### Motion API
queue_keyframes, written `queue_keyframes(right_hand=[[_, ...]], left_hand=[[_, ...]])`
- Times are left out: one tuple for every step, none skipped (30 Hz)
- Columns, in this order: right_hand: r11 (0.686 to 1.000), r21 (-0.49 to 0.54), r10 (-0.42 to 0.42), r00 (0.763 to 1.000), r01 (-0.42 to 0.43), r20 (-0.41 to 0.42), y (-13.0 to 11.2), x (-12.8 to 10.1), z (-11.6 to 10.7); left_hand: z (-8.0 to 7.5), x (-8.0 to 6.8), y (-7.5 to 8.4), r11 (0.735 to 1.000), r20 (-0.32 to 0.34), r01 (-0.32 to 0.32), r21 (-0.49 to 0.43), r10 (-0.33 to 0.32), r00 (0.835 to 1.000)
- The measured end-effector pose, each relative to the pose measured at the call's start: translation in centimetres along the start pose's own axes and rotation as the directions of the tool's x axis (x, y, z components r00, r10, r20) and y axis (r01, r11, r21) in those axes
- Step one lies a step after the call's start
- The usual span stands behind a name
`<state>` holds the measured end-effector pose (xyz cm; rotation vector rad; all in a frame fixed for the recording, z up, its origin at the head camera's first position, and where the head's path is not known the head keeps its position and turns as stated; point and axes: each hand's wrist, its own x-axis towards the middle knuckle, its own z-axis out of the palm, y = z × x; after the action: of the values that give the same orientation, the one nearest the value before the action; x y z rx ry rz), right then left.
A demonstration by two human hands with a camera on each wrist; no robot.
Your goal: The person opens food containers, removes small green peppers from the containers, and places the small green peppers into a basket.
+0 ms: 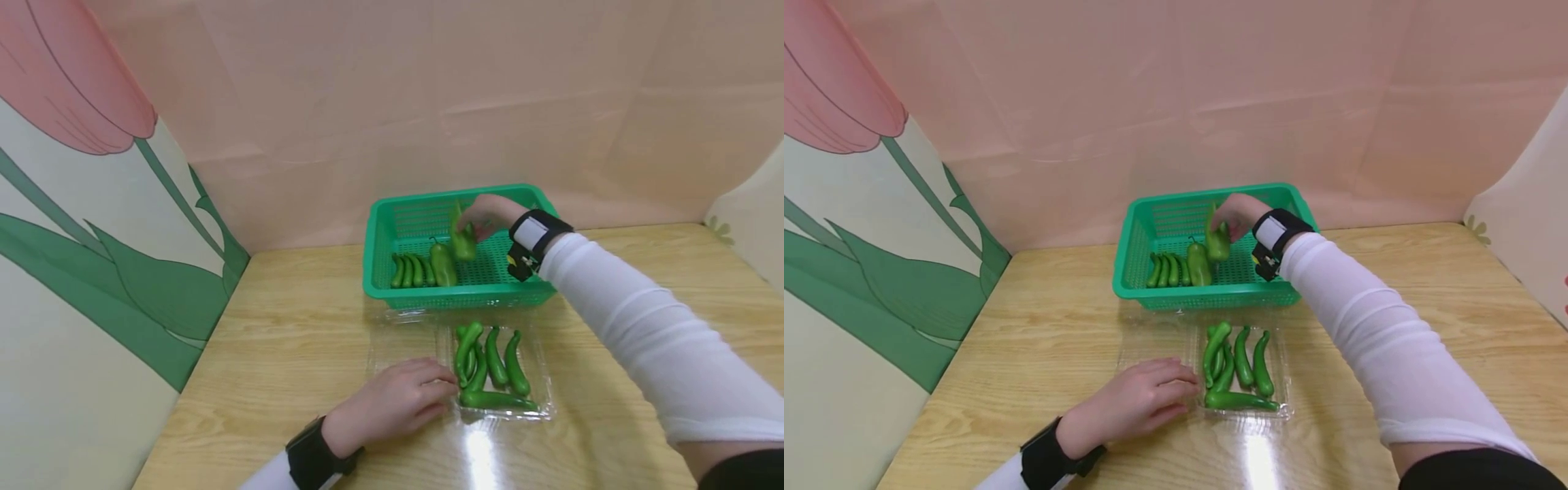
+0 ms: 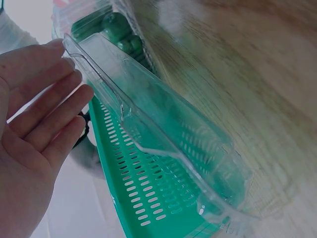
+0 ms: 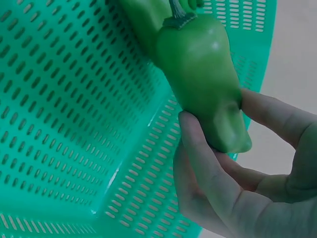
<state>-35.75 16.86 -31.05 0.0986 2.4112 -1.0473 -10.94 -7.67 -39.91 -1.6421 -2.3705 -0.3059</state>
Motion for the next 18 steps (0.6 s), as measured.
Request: queue_keyframes(right_hand=[[1.0,-0.013,0.004,1.0,-0.004,0.009,0.2,0.1,0.0],[1.0,-0.023,0.006,1.0,-0.006,0.023,0.3,0.1,0.0],[0.999,-0.031,0.008,0.999,-0.007,0.034,0.4,0.1,0.0],[0.999,-0.037,0.008,0.999,-0.006,0.044,0.5,0.1,-0.1],[0.999,-0.04,0.009,0.999,-0.007,0.054,0.6,0.2,0.0],[0.999,-0.041,0.011,0.998,-0.008,0.062,0.7,0.2,0.0],[0.999,-0.043,0.013,0.997,-0.01,0.073,0.8,0.3,0.0],[0.999,-0.051,0.015,0.996,-0.01,0.083,0.9,0.4,0.1],[0.998,-0.061,0.018,0.995,-0.012,0.094,1.0,0.6,0.1],[0.998,-0.068,0.023,0.994,-0.016,0.104,1.2,0.7,0.1],[0.997,-0.073,0.03,0.993,-0.022,0.114,1.3,0.9,0.2],[0.996,-0.08,0.037,0.992,-0.027,0.124,1.5,1.1,0.2],[0.996,-0.088,0.045,0.991,-0.033,0.129,1.7,1.3,0.3],[0.995,-0.095,0.054,0.99,-0.041,0.13,1.8,1.5,0.3],[0.994,-0.103,0.06,0.99,-0.047,0.13,2.0,1.6,0.4],[0.993,-0.109,0.068,0.989,-0.054,0.129,2.1,1.7,0.5],[0.991,-0.116,0.075,0.989,-0.06,0.129,2.2,1.8,0.5],[0.99,-0.127,0.078,0.989,-0.062,0.129,2.2,1.8,0.6]], left_hand=[[0.0,0.0,0.0,1.0,0.0,0.0,-0.002,0.0,1.0],[0.0,0.0,0.0,1.0,0.001,-0.001,-0.003,0.001,1.0],[0.0,0.0,0.0,1.0,0.001,0.0,-0.005,0.0,1.0],[0.0,0.0,0.0,1.0,0.001,0.0,-0.006,0.0,1.0],[0.0,0.0,0.1,1.0,0.002,-0.001,-0.006,0.001,1.0],[0.0,0.0,0.1,1.0,0.003,0.0,-0.005,0.0,1.0],[0.0,0.1,0.1,1.0,0.004,0.0,-0.006,0.0,1.0],[0.0,0.1,0.1,1.0,0.004,-0.001,-0.006,0.001,1.0],[-0.1,0.1,0.1,1.0,0.004,-0.001,-0.008,0.001,1.0],[-0.1,0.1,0.2,1.0,0.004,-0.002,-0.009,0.002,1.0],[-0.1,0.1,0.2,1.0,0.005,-0.002,-0.01,0.002,1.0],[-0.1,0.1,0.2,1.0,0.006,-0.003,-0.01,0.003,1.0],[-0.1,0.1,0.2,1.0,0.006,-0.003,-0.011,0.003,1.0],[0.0,0.1,0.2,1.0,0.007,-0.003,-0.01,0.003,1.0],[0.0,0.1,0.2,1.0,0.007,-0.003,-0.009,0.003,1.0],[0.0,0.1,0.2,1.0,0.006,-0.004,-0.006,0.004,1.0],[0.0,0.1,0.3,1.0,0.002,-0.005,-0.002,0.005,1.0],[0.0,0.1,0.3,1.0,0.001,-0.006,0.002,0.006,1.0]])
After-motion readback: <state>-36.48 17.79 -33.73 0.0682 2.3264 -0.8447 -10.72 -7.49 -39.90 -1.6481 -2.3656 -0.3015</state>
